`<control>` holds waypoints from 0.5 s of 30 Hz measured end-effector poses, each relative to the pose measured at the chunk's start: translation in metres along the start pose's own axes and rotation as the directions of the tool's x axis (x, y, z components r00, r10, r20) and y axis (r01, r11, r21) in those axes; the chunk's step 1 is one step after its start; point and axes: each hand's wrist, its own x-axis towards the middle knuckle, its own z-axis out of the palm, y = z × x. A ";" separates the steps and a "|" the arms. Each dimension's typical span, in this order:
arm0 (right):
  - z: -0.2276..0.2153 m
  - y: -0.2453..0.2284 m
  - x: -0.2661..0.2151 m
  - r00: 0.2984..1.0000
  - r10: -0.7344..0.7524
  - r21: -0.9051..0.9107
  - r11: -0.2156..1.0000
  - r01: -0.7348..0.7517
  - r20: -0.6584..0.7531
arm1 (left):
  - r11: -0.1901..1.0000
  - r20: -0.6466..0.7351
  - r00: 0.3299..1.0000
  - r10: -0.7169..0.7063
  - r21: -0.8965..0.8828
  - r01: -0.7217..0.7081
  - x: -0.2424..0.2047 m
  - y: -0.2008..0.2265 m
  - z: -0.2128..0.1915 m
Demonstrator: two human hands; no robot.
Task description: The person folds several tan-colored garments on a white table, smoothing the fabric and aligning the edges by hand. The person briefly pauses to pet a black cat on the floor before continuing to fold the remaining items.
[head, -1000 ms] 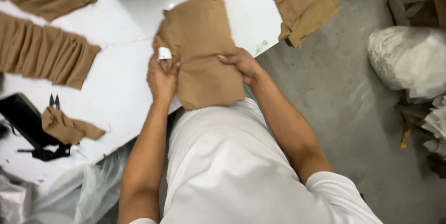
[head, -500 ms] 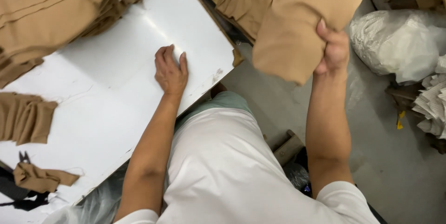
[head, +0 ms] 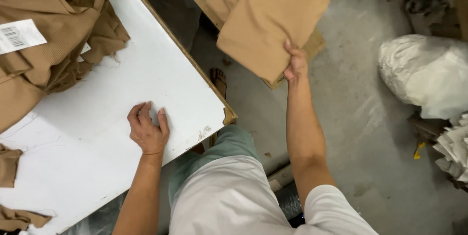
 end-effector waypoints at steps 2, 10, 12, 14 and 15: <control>-0.071 0.059 0.040 0.991 0.058 -0.094 0.993 -0.069 -0.119 | 0.999 0.019 1.000 -0.012 0.031 0.011 0.000 0.000 0.001; -0.117 0.114 0.023 0.823 -0.366 -0.686 0.727 -0.038 -0.434 | 0.997 0.034 0.999 -0.010 0.079 0.007 -0.006 0.000 0.002; -0.071 0.093 0.005 0.826 -0.506 -0.741 0.648 0.174 -0.249 | 0.996 0.036 0.998 -0.052 0.081 0.049 -0.012 0.006 0.007; 0.022 0.077 -0.012 0.794 -0.607 -0.731 0.549 0.405 -0.016 | 0.986 0.007 0.992 -0.130 0.111 0.128 -0.009 0.004 0.006; 0.068 0.065 -0.038 0.784 -0.600 -0.642 0.540 0.544 0.160 | 0.987 -0.016 0.995 -0.094 0.130 0.096 -0.009 0.006 0.006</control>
